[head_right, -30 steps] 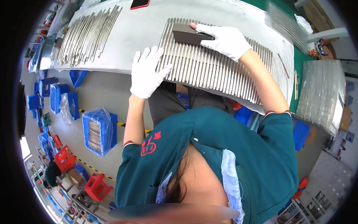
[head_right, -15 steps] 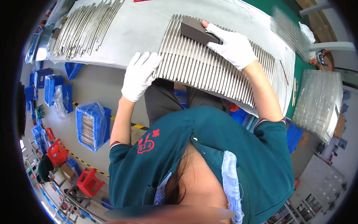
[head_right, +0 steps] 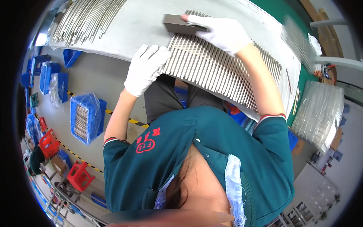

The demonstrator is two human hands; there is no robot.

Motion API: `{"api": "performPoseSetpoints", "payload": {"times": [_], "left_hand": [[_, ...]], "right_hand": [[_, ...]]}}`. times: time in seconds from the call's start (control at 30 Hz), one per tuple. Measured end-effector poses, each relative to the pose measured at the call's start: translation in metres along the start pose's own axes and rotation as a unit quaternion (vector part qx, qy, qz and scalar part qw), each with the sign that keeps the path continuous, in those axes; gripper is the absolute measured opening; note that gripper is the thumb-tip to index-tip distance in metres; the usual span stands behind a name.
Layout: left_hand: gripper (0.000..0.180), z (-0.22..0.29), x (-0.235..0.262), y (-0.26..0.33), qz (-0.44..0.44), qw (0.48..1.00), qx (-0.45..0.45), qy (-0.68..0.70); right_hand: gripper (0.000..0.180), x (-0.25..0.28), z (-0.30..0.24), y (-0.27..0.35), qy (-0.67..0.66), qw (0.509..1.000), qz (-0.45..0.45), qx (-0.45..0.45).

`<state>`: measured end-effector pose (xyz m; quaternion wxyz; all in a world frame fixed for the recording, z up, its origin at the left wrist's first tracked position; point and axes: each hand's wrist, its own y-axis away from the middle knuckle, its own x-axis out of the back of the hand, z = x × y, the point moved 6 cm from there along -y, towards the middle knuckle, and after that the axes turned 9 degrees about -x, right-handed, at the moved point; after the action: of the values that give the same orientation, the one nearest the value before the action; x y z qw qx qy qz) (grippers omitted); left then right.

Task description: The person is arranging long metal rods into organized rows on a workstation.

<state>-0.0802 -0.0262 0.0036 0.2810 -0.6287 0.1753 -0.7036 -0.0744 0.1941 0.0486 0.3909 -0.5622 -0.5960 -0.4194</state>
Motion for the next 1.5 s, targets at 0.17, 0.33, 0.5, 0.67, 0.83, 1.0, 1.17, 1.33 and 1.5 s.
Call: {"api": "performPoseSetpoints", "payload": {"times": [0.17,0.33,0.5,0.67,0.83,1.0,1.17,1.33,1.5], "left_hand": [[0.036,0.000,0.000,-0.004,0.011,1.000,-0.010,-0.004],[0.035,0.000,0.000,-0.004,0.015,1.000,-0.015,-0.001],[0.038,0.001,-0.001,-0.002,0.014,1.000,-0.010,-0.006],[0.041,0.002,-0.003,-0.003,0.009,0.999,-0.027,-0.032],[0.044,-0.004,-0.006,0.006,-0.057,0.998,-0.009,-0.010],[0.069,-0.007,-0.010,-0.002,-0.118,0.993,0.010,-0.006],[0.092,-0.009,-0.025,-0.006,-0.084,0.992,0.009,-0.096],[0.098,-0.003,-0.041,-0.018,-0.134,0.968,0.057,-0.204],[0.093,-0.007,-0.044,-0.018,-0.151,0.965,0.059,-0.207]], "right_hand": [[0.054,0.003,0.010,0.004,-0.011,0.998,0.013,-0.052],[0.052,0.000,0.006,-0.003,0.020,0.999,0.031,0.013],[0.051,0.006,0.022,0.006,-0.026,0.998,0.046,-0.022],[0.052,-0.002,0.007,0.002,0.025,0.998,0.049,-0.011],[0.056,0.018,0.055,0.060,-0.085,0.993,0.021,-0.075],[0.062,0.041,0.096,0.133,-0.141,0.945,0.265,-0.128],[0.065,0.023,0.125,0.177,0.003,0.956,0.271,-0.113],[0.067,-0.003,0.136,0.195,-0.129,0.943,0.208,-0.224],[0.065,-0.005,0.129,0.189,-0.142,0.938,0.214,-0.232]]}}
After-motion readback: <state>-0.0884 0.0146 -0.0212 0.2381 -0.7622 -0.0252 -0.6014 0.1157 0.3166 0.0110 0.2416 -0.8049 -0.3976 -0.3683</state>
